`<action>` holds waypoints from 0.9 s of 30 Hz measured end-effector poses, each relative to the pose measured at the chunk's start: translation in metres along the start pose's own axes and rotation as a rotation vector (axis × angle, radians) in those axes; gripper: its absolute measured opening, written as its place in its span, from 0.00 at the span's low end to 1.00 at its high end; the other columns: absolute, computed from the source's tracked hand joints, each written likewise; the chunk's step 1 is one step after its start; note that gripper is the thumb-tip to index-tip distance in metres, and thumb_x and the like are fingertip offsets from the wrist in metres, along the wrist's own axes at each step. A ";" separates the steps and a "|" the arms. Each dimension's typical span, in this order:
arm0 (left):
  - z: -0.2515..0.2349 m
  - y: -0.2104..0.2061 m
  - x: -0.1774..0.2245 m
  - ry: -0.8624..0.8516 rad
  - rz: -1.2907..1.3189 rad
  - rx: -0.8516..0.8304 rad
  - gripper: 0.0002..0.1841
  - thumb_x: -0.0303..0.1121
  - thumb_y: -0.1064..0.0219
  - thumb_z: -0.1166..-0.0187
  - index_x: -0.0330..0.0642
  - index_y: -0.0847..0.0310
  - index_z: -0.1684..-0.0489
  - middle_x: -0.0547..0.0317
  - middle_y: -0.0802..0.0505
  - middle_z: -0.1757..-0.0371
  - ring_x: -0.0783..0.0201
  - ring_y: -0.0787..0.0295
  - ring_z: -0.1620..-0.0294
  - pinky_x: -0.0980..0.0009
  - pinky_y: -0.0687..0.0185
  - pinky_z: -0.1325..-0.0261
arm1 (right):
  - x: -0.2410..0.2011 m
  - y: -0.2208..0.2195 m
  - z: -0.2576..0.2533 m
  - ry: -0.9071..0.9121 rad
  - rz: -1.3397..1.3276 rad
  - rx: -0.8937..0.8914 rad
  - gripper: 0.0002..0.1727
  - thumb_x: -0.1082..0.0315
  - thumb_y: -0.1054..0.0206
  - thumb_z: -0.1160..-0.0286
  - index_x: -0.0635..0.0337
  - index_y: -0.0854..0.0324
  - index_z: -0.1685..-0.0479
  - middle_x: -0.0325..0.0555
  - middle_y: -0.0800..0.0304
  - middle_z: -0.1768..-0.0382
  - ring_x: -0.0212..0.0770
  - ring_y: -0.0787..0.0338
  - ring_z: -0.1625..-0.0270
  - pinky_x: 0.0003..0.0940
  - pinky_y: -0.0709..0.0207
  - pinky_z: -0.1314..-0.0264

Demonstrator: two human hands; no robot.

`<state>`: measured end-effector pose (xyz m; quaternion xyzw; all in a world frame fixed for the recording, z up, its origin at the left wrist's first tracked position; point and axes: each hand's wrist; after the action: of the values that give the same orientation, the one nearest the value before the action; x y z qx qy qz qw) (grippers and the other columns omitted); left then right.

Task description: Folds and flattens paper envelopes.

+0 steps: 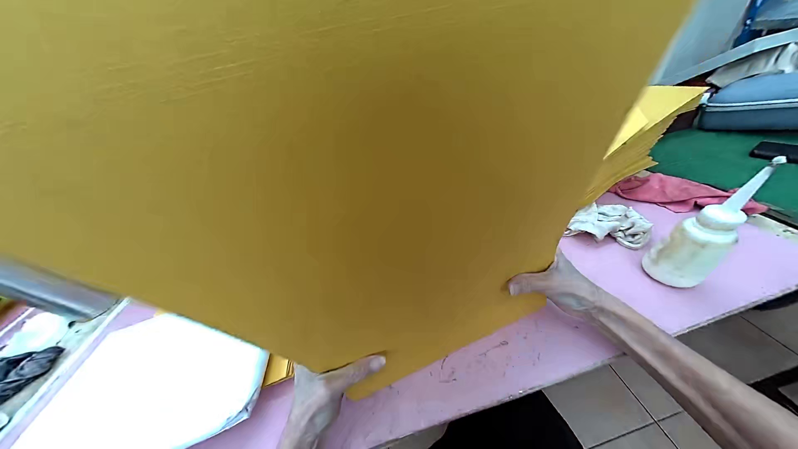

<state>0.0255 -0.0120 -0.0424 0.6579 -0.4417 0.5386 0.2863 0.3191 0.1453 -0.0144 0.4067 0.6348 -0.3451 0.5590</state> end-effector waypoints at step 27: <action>0.018 0.142 0.000 -0.858 -1.618 0.286 0.16 0.25 0.46 0.18 0.26 0.12 0.49 0.37 0.05 0.46 0.41 0.06 0.41 0.56 0.15 0.37 | -0.025 0.002 0.023 -0.345 0.140 0.050 0.09 0.77 0.38 0.30 0.49 0.20 0.64 0.28 0.05 0.74 0.24 0.06 0.71 0.22 0.11 0.66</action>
<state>-0.0922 -0.0908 -0.0610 0.9380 0.1546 -0.0657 0.3032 0.3320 0.1219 0.0072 0.3983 0.4911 -0.3857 0.6719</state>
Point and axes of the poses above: each hand's wrist, its own z-axis away from the middle knuckle, its own y-axis out of the back of the hand, x = y × z
